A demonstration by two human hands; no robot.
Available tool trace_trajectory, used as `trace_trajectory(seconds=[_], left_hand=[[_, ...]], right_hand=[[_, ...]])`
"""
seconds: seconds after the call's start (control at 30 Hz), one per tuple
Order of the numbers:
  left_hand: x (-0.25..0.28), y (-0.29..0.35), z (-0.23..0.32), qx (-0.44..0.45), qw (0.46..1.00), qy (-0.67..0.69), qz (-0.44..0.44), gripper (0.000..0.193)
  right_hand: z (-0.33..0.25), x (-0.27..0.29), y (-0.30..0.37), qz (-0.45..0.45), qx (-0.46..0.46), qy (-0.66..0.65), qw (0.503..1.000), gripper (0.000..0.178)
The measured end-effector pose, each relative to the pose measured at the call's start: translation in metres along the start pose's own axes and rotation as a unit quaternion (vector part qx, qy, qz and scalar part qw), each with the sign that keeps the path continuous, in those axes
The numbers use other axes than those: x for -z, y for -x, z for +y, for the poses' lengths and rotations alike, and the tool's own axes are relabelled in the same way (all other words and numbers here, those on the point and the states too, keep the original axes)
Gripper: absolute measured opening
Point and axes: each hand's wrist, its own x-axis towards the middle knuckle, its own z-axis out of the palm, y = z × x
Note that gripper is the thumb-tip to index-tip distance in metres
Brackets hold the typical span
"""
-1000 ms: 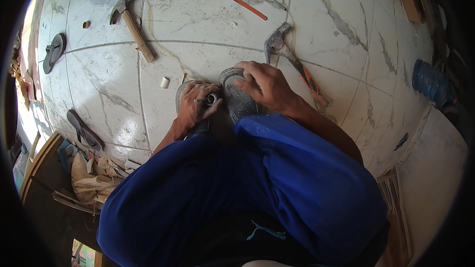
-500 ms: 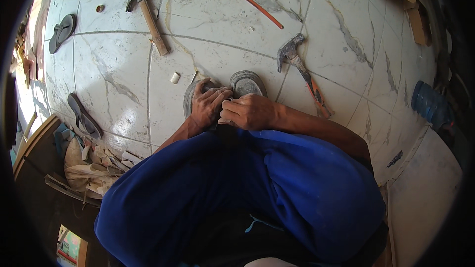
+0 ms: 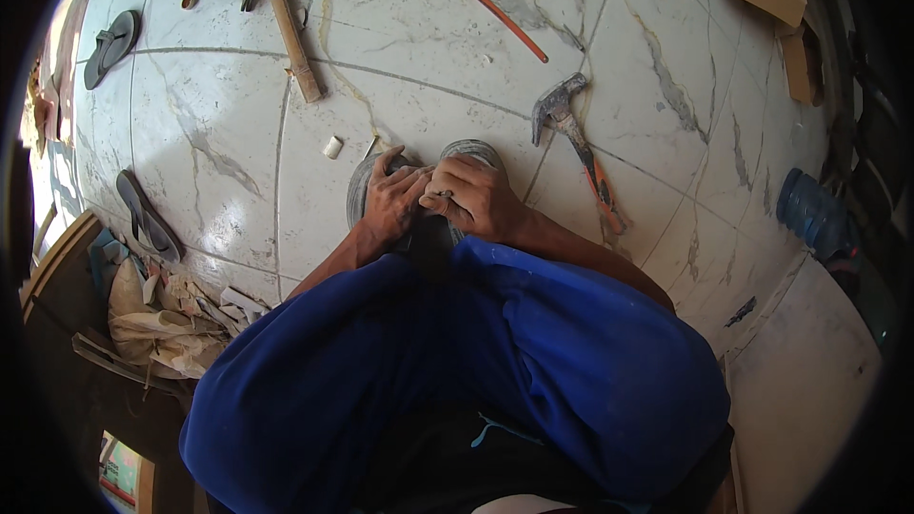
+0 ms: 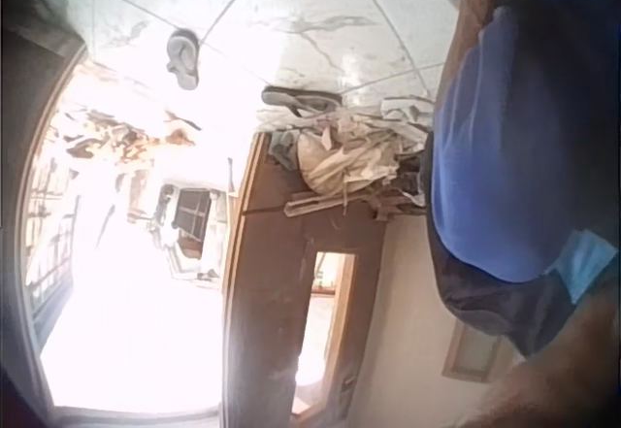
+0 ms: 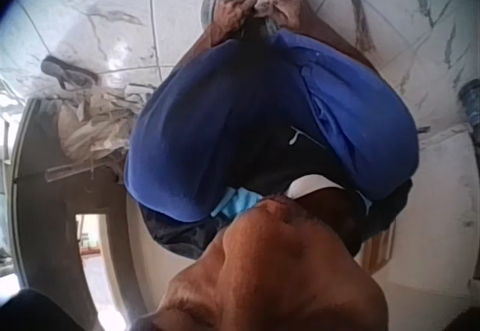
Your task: The person is seen repairing a pipe on the floor, using a hammer and a file to adjust the pipe ends.
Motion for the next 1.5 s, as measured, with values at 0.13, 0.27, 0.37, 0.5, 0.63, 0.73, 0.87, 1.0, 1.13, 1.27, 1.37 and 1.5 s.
trace_trajectory(seconds=[0.13,0.27,0.37,0.5,0.63,0.73,0.87,1.0,1.13,1.27,1.37,1.5], left_hand=[[-0.005,-0.001,-0.005,-0.014,1.0,-0.021,-0.004,0.027],[-0.006,0.0,-0.001,0.01,0.998,-0.046,-0.042,0.019],[-0.008,-0.005,0.0,0.012,0.998,-0.034,-0.044,0.02],[-0.001,0.008,0.009,0.013,0.998,-0.036,-0.042,0.027],[0.003,-0.002,0.001,0.041,0.999,-0.013,-0.033,0.038],[0.019,-0.002,0.01,0.066,0.993,0.038,-0.087,0.048],[0.024,0.0,0.004,-0.033,0.994,-0.003,-0.109,0.042],[0.014,0.007,0.005,0.018,0.999,0.031,-0.04,0.045],[0.018,0.002,0.012,0.02,1.0,0.016,0.001,0.041],[0.018,0.01,0.011,0.021,0.999,0.008,-0.039,0.04],[0.02,0.012,0.01,0.028,0.998,0.02,-0.05,0.039],[0.025,0.008,0.012,0.036,0.998,0.028,-0.046,0.04]], right_hand=[[-0.003,-0.02,-0.001,0.006,0.01,-0.116,0.993,0.023],[-0.003,-0.025,-0.003,-0.024,-0.117,-0.155,0.981,0.03],[-0.01,-0.035,-0.001,-0.021,0.086,-0.056,0.995,0.037],[-0.107,0.017,-0.043,-0.101,0.27,-0.12,0.95,0.039],[-0.074,0.047,-0.068,0.086,0.044,-0.342,0.935,0.038],[-0.045,0.052,-0.025,0.137,-0.067,-0.447,0.882,0.029],[-0.018,0.059,0.011,0.12,0.044,0.094,0.987,0.028],[-0.019,0.05,0.034,0.115,-0.006,0.041,0.992,0.016],[-0.021,0.032,0.035,0.098,0.037,-0.016,0.994,0.015],[-0.02,0.024,0.037,0.068,0.066,0.0,0.996,0.018],[-0.021,0.022,0.035,0.042,0.081,0.025,0.996,0.02],[-0.02,0.02,0.031,0.022,0.103,0.054,0.993,0.021]])
